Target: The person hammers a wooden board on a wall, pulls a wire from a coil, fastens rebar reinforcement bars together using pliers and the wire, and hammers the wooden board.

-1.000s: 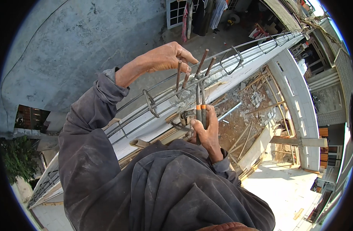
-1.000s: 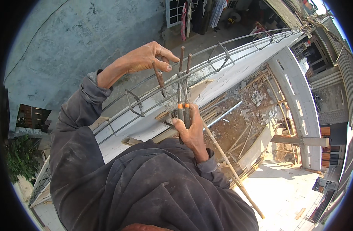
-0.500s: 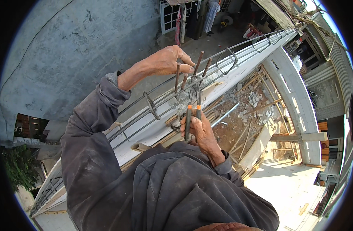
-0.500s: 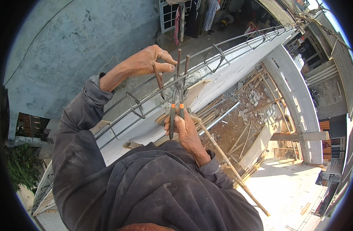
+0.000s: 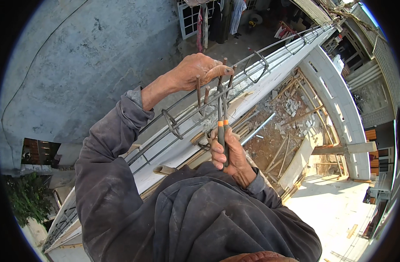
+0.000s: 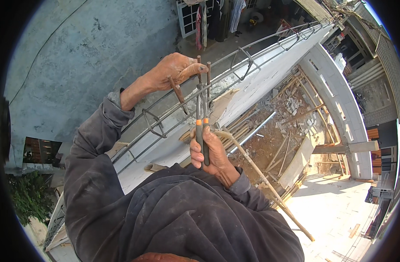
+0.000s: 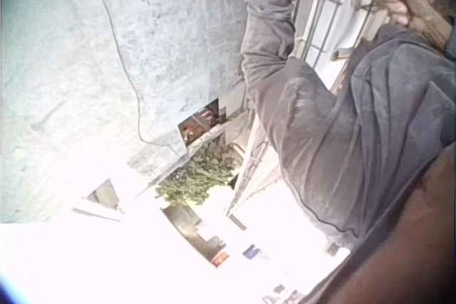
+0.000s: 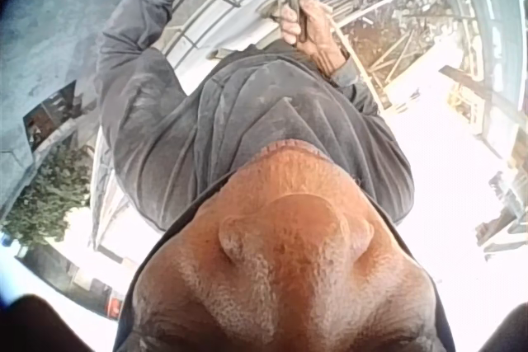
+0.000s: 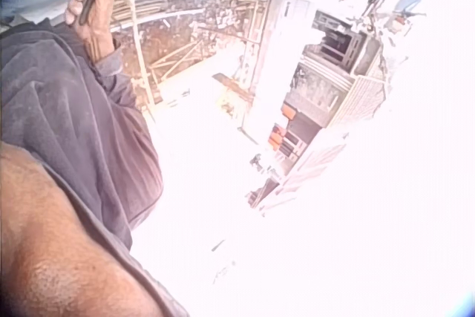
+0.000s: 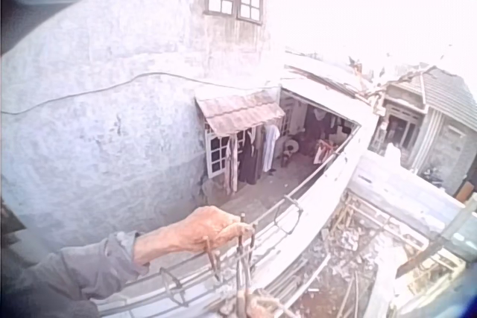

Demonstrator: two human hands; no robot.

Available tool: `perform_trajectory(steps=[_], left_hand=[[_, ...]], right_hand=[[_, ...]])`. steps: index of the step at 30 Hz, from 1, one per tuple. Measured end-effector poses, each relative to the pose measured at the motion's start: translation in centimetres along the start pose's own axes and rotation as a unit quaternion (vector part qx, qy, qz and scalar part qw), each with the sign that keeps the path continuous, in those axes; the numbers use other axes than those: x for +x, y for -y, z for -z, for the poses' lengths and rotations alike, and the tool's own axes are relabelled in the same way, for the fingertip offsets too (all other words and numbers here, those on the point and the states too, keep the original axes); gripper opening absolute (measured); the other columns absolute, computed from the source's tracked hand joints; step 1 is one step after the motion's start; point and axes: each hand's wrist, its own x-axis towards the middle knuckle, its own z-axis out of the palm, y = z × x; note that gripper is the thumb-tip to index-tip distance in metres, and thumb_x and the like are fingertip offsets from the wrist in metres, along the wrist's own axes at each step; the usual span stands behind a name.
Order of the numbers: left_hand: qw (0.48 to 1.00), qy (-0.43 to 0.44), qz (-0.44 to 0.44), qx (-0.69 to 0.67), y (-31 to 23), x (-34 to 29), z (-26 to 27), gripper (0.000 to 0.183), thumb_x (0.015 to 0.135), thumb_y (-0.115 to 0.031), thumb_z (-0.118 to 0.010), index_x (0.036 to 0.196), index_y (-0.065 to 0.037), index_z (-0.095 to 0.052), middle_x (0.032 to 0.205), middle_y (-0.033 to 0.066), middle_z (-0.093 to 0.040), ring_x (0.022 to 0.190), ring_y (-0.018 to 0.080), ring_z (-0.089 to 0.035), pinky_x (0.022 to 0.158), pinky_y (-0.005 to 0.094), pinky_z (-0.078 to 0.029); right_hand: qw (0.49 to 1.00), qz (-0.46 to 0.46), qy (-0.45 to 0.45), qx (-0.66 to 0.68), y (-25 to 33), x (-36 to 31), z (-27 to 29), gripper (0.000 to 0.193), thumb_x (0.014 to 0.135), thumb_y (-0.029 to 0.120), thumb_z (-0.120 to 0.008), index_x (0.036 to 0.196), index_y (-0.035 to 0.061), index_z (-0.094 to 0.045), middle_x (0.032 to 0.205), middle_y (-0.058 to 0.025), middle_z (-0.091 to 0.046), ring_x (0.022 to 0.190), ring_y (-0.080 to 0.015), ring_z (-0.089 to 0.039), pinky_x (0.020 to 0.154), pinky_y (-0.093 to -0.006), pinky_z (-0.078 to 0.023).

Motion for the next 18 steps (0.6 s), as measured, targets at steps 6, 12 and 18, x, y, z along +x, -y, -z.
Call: perform_trajectory(steps=[6,12,18], left_hand=[[0.998,0.012,0.061,0.019,1.0,-0.5,-0.8,0.055,0.116,-0.052,-0.049,0.098,-0.008,-0.075,0.063,0.0074,-0.047,0.057,0.0222,-0.044,0.058,0.0433,-0.041],[0.995,0.025,0.094,0.029,0.0,0.2,-0.4,0.058,0.118,-0.046,-0.047,0.082,-0.002,-0.062,0.059,0.0102,-0.044,0.056,0.0224,-0.043,0.059,0.0435,-0.041],[0.998,0.023,0.064,0.014,0.2,-0.2,-0.3,0.060,0.118,-0.046,-0.047,0.080,-0.002,-0.063,0.058,0.0075,-0.042,0.053,0.0203,-0.040,0.055,0.0426,-0.039]], right_hand=[[0.998,0.015,0.055,-0.031,0.8,-0.3,-0.1,0.065,0.103,0.039,-0.075,0.146,-0.0001,-0.044,0.073,-0.0018,-0.056,0.045,-0.0104,-0.054,0.044,-0.0278,-0.049],[0.654,0.289,-0.189,-0.673,0.1,-0.2,2.0,0.040,0.107,0.021,-0.063,0.137,-0.0042,-0.055,0.091,-0.0108,-0.064,0.068,-0.0164,-0.061,0.062,-0.0310,-0.049],[0.918,0.104,-0.143,-0.356,1.5,-1.9,-2.0,0.042,0.117,0.025,-0.047,0.143,-0.0065,-0.054,0.090,-0.0104,-0.066,0.065,-0.0160,-0.060,0.061,-0.0342,-0.052]])
